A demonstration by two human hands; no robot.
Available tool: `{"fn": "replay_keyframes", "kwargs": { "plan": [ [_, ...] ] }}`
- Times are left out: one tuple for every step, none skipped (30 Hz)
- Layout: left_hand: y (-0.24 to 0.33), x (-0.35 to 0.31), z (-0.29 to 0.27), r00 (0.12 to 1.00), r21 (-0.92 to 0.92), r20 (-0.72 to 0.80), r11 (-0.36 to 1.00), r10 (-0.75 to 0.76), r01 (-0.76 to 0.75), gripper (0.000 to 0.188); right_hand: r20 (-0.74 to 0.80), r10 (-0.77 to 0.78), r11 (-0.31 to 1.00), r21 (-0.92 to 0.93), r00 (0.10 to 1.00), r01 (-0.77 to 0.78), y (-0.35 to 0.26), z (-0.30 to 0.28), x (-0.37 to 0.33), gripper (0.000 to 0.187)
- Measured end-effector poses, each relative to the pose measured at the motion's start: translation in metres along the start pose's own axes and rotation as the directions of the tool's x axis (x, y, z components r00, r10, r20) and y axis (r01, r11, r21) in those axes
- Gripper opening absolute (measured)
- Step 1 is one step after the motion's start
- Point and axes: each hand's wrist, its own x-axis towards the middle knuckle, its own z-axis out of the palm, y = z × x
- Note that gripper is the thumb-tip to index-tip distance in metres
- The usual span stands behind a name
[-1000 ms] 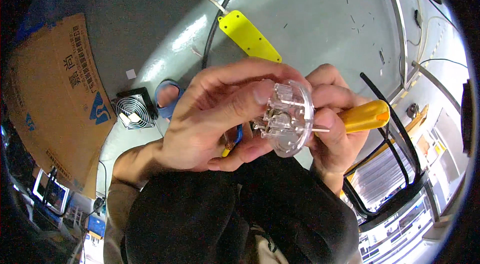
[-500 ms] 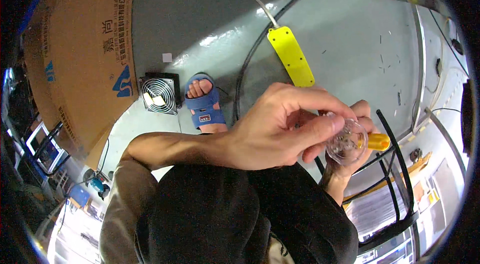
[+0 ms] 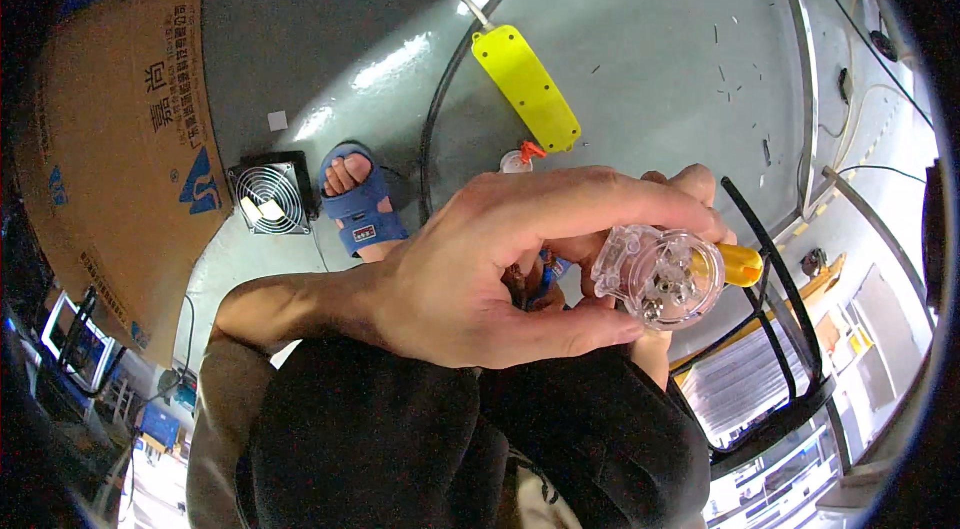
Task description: Wiring an electric plug using a screwdriver.
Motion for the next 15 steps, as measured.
{"fn": "replay_keyframes", "kwargs": {
  "plan": [
    [0.001,0.000,-0.001,0.998,0.085,0.048,0.996,0.027,-0.031,0.062,-0.001,0.002,1.000,0.001,1.000,-0.002,0.001,0.000,-0.002,0.024],
    [-0.002,-0.001,0.001,0.999,0.084,0.045,0.996,0.026,-0.030,0.062,-0.010,0.004,0.999,0.038,1.000,-0.004,0.005,-0.001,-0.004,0.026],
    [-0.005,-0.003,0.004,0.999,-0.030,-0.028,0.999,0.017,-0.018,0.062,-0.019,0.007,0.997,0.076,1.000,-0.006,0.007,-0.001,-0.006,0.028],
    [-0.007,-0.004,0.007,0.995,-0.145,-0.100,0.989,-0.001,-0.014,0.063,-0.018,0.010,0.997,0.078,1.000,-0.008,0.006,0.000,-0.006,0.028],
    [-0.007,-0.004,0.007,0.995,-0.146,-0.099,0.989,-0.004,-0.011,0.063,-0.014,0.020,0.998,0.068,1.000,-0.019,0.005,0.001,-0.005,0.028],
    [-0.005,-0.003,0.007,0.993,-0.086,-0.116,0.996,0.023,-0.033,0.062,-0.010,0.030,0.998,0.058,0.999,-0.030,0.004,0.001,-0.005,0.028],
    [-0.003,-0.001,0.007,0.990,-0.026,-0.130,0.998,0.051,-0.054,0.062,-0.012,0.033,0.998,0.057,0.999,-0.032,0.007,0.000,-0.007,0.028],
    [-0.002,0.000,0.005,0.991,-0.028,-0.127,0.998,0.049,-0.052,0.062,-0.014,-0.011,0.996,0.094,1.000,0.012,0.012,-0.001,-0.010,0.029],
    [-0.001,0.003,0.001,0.994,0.107,-0.066,0.991,0.090,-0.083,0.062,-0.017,-0.054,0.990,0.128,0.998,0.056,0.014,-0.002,-0.011,0.029],
    [0.000,0.005,-0.002,0.992,0.236,0.001,0.964,0.124,-0.121,0.061,-0.021,-0.053,0.991,0.123,0.998,0.055,0.013,-0.002,-0.012,0.029],
    [0.002,0.006,-0.004,0.992,0.234,0.003,0.965,0.123,-0.120,0.061,-0.016,-0.002,0.985,0.173,1.000,0.004,0.010,-0.002,-0.013,0.029],
    [0.003,0.007,-0.007,0.989,0.272,0.028,0.951,0.145,-0.147,0.061,-0.009,0.049,0.974,0.220,0.999,-0.046,0.008,-0.001,-0.015,0.030],
    [0.003,0.007,-0.008,0.985,0.307,0.055,0.936,0.165,-0.174,0.062,-0.011,0.051,0.975,0.215,0.999,-0.047,0.006,0.000,-0.016,0.030],
    [0.001,0.005,-0.007,0.985,0.321,0.049,0.931,0.164,-0.171,0.062,-0.030,0.073,0.962,0.266,0.997,-0.062,0.006,0.005,-0.016,0.030],
    [-0.003,0.002,-0.005,0.985,0.323,0.020,0.931,0.169,-0.167,0.062,-0.046,0.096,0.945,0.317,0.994,-0.076,0.006,0.008,-0.016,0.030]
  ]
}}
